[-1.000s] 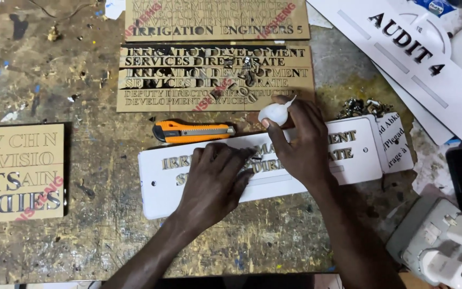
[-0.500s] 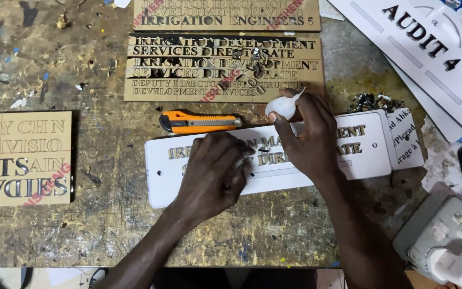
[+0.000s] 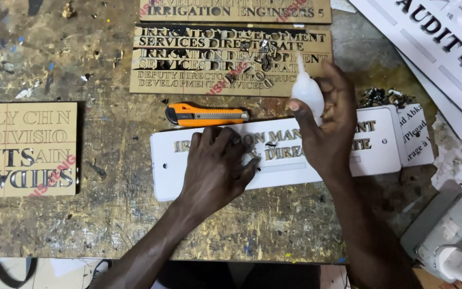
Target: Applying glue to laser-cut letters and placing them onto a sign board for assembly.
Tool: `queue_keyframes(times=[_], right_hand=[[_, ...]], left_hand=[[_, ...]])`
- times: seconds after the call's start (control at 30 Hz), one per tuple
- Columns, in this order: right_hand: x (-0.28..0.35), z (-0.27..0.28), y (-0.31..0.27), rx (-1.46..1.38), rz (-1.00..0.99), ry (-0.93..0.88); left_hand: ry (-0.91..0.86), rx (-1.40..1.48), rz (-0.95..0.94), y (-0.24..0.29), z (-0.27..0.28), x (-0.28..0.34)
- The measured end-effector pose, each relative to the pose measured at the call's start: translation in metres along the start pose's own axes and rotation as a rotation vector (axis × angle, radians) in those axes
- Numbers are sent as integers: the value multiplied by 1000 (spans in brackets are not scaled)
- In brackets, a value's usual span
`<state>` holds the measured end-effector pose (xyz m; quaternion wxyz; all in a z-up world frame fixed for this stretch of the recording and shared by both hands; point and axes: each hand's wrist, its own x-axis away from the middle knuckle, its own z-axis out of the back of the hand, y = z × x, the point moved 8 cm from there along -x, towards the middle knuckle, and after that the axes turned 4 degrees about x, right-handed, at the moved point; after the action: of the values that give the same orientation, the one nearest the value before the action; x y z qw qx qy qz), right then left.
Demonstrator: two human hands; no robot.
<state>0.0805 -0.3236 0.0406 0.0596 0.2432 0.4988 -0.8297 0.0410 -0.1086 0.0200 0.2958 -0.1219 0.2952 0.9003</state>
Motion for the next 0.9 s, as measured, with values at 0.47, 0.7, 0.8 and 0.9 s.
queue_keyframes(times=[0.47,0.7,0.8,0.9], right_hand=[[12,15,74,-654,-402,21],[24,27,52,-128,-238,43],[28,27,37,96,-266,-50],[26,16,26,116,-205,-112]], left_hand=[[1,468,-108,-37,39,-25],[-118,789,55,-56,17,-52],[-177,732,118,-50,27,-40],[-152,737,42,-47,43,-39]])
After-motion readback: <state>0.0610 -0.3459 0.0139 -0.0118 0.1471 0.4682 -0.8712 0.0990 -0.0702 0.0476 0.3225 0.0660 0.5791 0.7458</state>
